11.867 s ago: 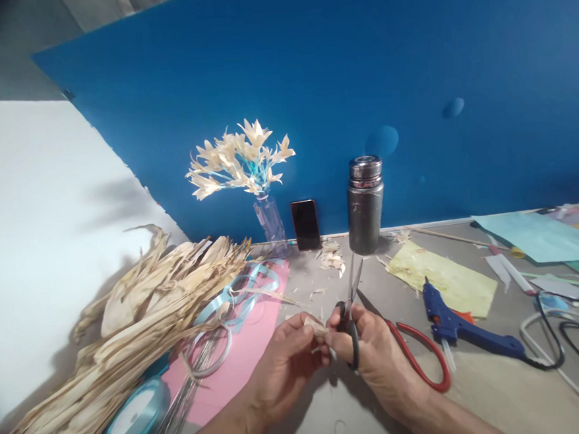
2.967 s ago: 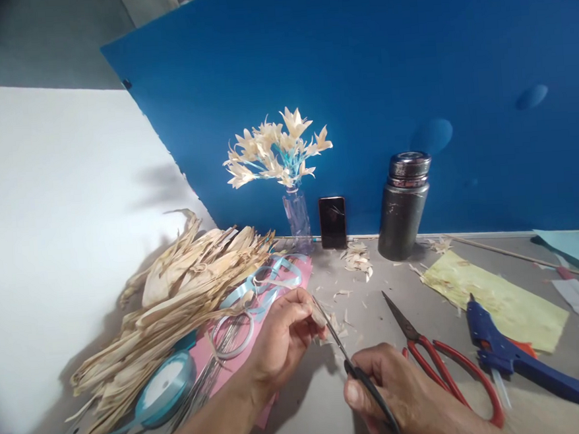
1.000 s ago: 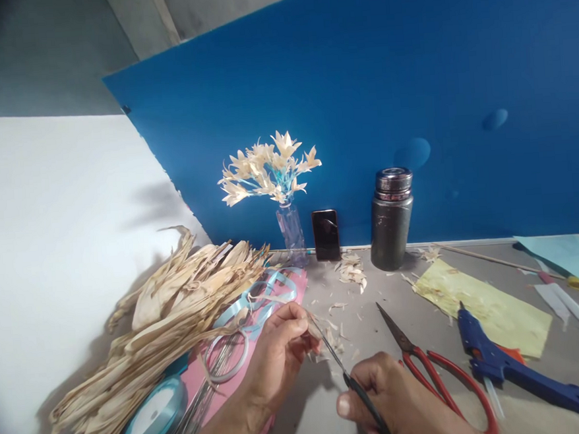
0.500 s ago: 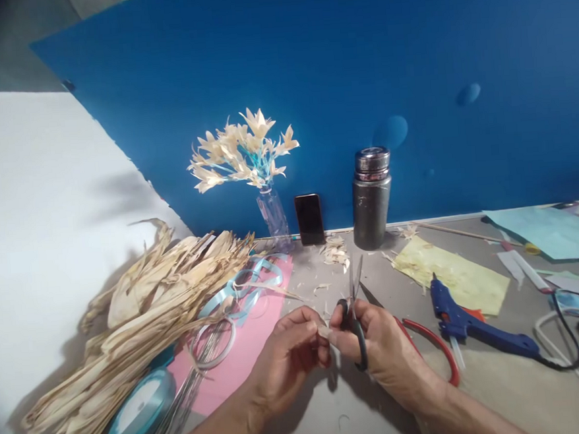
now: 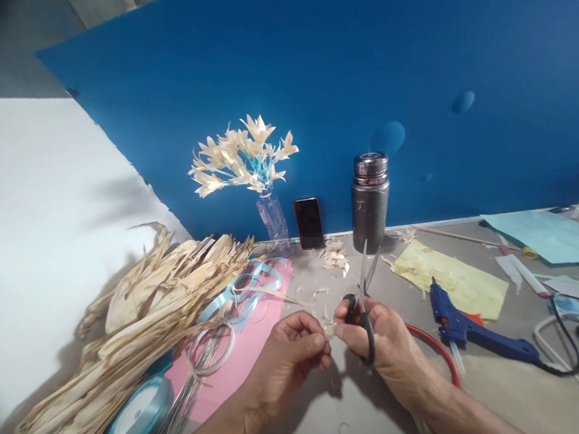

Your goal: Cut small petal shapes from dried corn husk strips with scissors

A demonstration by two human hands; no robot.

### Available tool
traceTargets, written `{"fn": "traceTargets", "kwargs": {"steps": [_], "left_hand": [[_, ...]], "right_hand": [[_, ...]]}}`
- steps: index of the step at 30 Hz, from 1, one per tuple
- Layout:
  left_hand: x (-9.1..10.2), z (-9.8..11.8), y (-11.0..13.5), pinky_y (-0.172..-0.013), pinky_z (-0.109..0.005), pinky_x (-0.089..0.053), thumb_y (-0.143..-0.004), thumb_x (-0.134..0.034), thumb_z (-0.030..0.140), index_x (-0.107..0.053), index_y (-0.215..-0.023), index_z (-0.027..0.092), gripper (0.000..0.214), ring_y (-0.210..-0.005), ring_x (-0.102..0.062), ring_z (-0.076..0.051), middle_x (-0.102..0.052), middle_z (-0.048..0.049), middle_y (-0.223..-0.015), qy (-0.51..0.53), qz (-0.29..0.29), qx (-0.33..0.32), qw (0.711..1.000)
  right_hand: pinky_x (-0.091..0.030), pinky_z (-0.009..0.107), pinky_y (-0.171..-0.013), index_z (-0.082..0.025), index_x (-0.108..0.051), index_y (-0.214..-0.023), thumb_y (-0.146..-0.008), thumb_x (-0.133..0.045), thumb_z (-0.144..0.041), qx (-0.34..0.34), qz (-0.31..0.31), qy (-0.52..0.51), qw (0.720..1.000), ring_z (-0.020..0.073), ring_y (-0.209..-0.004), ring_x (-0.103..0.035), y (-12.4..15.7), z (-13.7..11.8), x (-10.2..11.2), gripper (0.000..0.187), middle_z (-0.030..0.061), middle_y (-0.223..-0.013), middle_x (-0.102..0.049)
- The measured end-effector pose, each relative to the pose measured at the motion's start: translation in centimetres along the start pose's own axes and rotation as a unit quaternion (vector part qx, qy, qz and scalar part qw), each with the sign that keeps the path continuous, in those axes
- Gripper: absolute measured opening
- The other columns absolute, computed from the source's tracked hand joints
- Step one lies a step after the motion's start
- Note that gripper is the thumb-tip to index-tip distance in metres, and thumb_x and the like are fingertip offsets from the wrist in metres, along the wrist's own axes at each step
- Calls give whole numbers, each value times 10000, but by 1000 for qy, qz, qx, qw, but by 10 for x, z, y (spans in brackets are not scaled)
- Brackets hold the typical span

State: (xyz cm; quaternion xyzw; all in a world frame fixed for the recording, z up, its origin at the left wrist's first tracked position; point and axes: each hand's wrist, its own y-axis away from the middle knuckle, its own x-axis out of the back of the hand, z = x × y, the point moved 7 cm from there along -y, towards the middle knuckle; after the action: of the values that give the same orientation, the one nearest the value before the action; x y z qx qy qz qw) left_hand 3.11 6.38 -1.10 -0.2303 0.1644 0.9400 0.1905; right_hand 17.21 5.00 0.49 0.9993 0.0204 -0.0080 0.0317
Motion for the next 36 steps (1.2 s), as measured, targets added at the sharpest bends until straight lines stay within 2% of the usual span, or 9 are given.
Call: {"fn": "traceTargets", "kwargs": {"steps": [4, 9, 12, 14, 17, 21, 24, 29, 36], "left_hand": [[-4, -4, 3, -610, -319, -484, -616, -867, 267, -609, -704, 152, 296, -545, -656, -186, -716, -73, -634, -47, -8, 12, 999], [-2, 5, 4, -643, -296, -451, -646, -854, 265, -628, -693, 150, 257, -621, -636, -168, -709, -63, -677, -62, 17, -33, 997], [4, 11, 1, -656, -264, -423, -654, -859, 263, -629, -692, 152, 258, -634, -584, -131, -675, -32, -663, -15, 42, -60, 997], [7, 13, 0, -643, -257, -412, -649, -863, 272, -612, -693, 158, 280, -626, -573, -128, -658, -22, -646, 26, 51, -68, 996], [7, 15, 0, -636, -260, -409, -677, -850, 288, -594, -697, 163, 285, -602, -558, -125, -644, -16, -638, 47, 47, -86, 994], [5, 17, 2, -638, -260, -408, -717, -822, 290, -586, -700, 163, 269, -578, -539, -114, -631, -9, -637, 49, 47, -100, 993], [4, 17, 2, -633, -257, -406, -709, -819, 275, -590, -699, 161, 256, -578, -536, -114, -620, -6, -625, 51, 48, -98, 993], [4, 18, 1, -625, -263, -410, -697, -818, 268, -594, -697, 163, 248, -569, -544, -122, -617, -4, -608, 57, 39, -101, 993], [5, 20, 1, -622, -257, -411, -690, -820, 259, -598, -708, 165, 242, -564, -555, -123, -639, -9, -606, 46, 39, -101, 993]], "right_hand": [[-372, 267, -572, -188, -566, -968, -788, -692, -430, -17, -25, -26, 999, 151, -602, -502, 0, 0, -4, 327, -31, -689, -561], [-352, 254, -562, -188, -603, -919, -827, -658, -531, -13, -11, 18, 1000, 141, -597, -466, 1, -2, -2, 359, -36, -664, -537], [-329, 257, -546, -180, -621, -793, -903, -490, -662, 5, -58, 77, 995, 137, -584, -420, 4, 1, -13, 511, -25, -641, -501], [-342, 261, -561, -183, -605, -732, -918, -409, -704, 17, -100, 110, 989, 145, -604, -440, 7, 6, -24, 587, -8, -659, -521], [-346, 261, -560, -199, -556, -664, -875, -396, -773, 21, -147, 156, 976, 158, -615, -475, 12, 15, -41, 632, 2, -640, -542], [-332, 247, -521, -215, -497, -655, -834, -471, -772, 2, -183, 140, 973, 142, -557, -453, 14, 25, -54, 586, -17, -596, -515], [-316, 236, -494, -219, -459, -640, -825, -507, -745, 6, -183, 136, 974, 131, -537, -425, 13, 25, -54, 560, -26, -573, -486], [-340, 227, -483, -217, -458, -625, -822, -466, -776, 2, -180, 159, 971, 134, -541, -444, 13, 24, -51, 592, -10, -573, -500], [-317, 218, -458, -224, -423, -615, -798, -446, -820, 4, -184, 152, 971, 121, -522, -411, 13, 26, -51, 625, -27, -552, -436]]}}
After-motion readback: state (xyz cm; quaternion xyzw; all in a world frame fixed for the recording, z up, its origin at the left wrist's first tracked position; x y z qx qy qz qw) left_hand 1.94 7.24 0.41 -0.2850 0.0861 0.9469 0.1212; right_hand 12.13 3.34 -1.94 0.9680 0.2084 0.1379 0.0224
